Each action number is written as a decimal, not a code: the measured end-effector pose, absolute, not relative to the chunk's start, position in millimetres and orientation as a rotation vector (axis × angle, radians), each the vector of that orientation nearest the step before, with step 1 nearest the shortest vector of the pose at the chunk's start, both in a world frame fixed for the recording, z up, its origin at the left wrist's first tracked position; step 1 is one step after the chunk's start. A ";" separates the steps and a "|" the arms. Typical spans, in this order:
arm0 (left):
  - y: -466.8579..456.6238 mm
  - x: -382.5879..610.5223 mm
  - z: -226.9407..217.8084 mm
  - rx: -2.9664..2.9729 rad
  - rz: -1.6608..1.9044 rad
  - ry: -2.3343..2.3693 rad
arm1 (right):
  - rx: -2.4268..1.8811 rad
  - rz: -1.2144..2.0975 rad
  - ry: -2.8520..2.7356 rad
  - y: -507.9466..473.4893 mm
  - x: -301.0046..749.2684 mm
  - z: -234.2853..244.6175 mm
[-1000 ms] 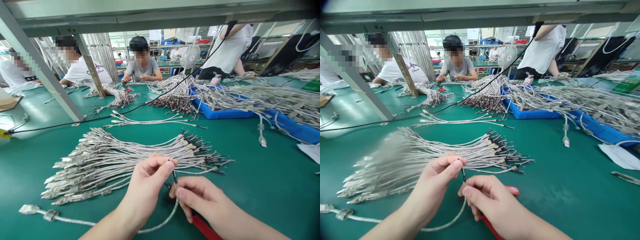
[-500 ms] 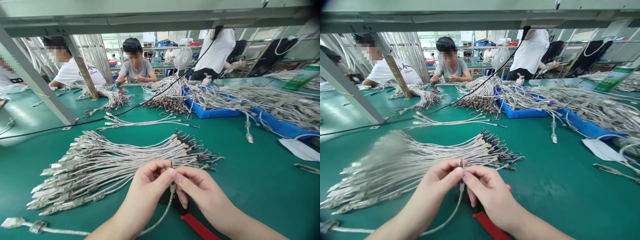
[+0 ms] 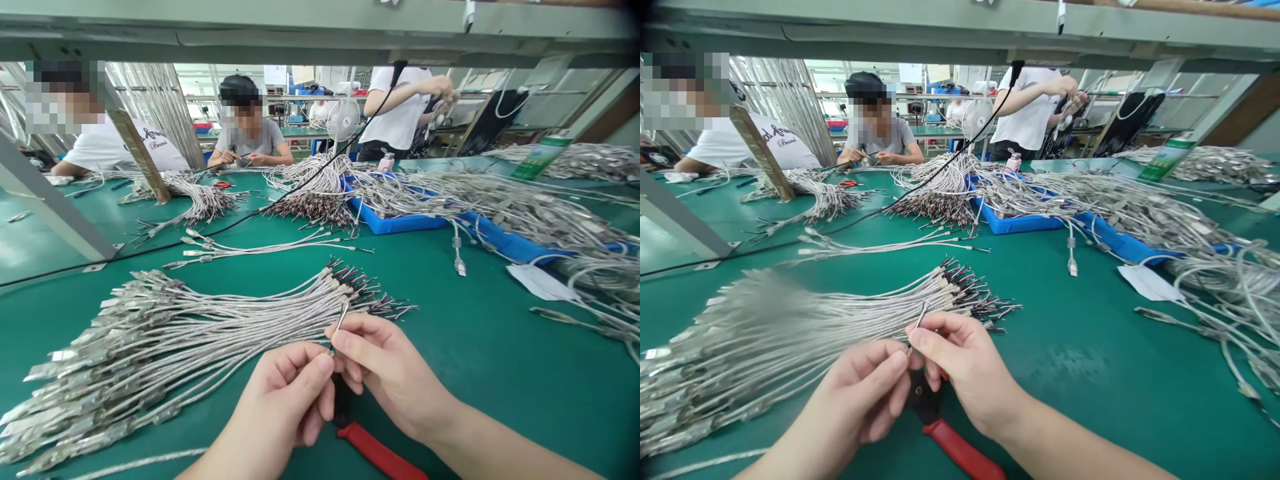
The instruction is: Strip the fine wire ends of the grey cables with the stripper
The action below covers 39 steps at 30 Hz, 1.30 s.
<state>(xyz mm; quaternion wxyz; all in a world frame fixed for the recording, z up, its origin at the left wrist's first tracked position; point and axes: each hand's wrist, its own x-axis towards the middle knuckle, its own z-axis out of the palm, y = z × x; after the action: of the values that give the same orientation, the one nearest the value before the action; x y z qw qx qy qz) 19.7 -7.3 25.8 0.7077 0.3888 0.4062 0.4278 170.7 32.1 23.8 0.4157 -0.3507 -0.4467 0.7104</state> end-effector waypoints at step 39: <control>-2.5 15.3 26.1 0.602 0.740 0.750 | -0.964 1.524 -1.090 31.1 170.9 24.8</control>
<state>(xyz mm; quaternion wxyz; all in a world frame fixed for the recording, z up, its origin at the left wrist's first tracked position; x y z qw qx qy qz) 15.3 -2.5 26.1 0.8214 0.2830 0.3525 0.3477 170.9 31.1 24.8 0.4947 -0.3977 -0.4495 0.6285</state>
